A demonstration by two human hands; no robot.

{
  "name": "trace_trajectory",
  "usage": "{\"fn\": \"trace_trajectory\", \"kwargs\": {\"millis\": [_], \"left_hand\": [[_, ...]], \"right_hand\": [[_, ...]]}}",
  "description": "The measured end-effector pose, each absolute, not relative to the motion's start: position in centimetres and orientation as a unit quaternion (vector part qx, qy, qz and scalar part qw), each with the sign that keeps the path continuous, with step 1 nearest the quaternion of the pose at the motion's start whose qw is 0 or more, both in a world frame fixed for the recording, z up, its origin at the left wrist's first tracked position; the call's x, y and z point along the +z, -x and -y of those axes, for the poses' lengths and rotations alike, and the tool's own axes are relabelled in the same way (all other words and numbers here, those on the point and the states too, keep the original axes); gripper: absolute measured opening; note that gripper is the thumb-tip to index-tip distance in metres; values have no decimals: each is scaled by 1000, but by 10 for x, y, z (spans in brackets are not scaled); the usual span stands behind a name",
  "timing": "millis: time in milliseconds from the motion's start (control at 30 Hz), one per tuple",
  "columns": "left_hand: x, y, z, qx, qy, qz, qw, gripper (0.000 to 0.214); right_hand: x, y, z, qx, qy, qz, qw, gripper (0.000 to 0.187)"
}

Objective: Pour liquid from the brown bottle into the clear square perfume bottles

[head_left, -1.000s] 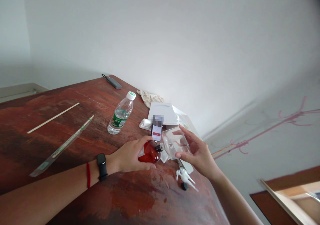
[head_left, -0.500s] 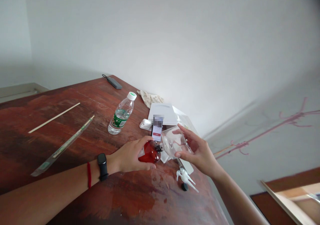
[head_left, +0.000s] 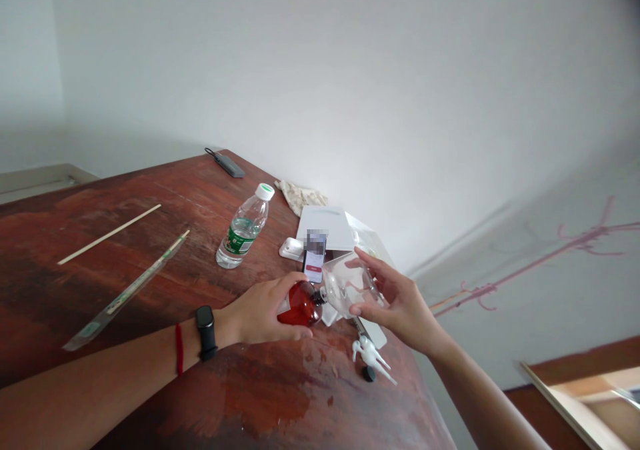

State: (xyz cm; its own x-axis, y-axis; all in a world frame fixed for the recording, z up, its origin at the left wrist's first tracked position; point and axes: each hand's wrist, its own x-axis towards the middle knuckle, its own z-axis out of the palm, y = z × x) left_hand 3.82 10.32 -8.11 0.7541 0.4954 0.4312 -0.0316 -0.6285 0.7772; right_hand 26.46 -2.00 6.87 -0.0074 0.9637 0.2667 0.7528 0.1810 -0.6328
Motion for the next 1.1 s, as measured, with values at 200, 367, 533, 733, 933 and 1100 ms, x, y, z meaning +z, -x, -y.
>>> {"fn": "trace_trajectory", "kwargs": {"millis": [200,367,533,733,933,1100], "left_hand": [[-81,-38,-104,333,-839,-129,410,90],[-80,-37,-103,337,-837,-126,412,88],[-78,-36,-102,335,-835,-123,419,85],[-80,-37,-102,337,-835,-116,420,79],[-80,-37,-99,356,-826,-122,419,81],[-80,-37,-99,360,-827,-121,414,80]], "right_hand": [[61,-269,20,189,597,686,370,87],[42,-274,23,201,580,655,440,85],[19,-274,34,240,574,603,500,80],[-13,-269,42,269,571,528,567,77],[-30,-262,45,275,562,496,602,75],[-45,-267,46,294,559,487,604,77]]}}
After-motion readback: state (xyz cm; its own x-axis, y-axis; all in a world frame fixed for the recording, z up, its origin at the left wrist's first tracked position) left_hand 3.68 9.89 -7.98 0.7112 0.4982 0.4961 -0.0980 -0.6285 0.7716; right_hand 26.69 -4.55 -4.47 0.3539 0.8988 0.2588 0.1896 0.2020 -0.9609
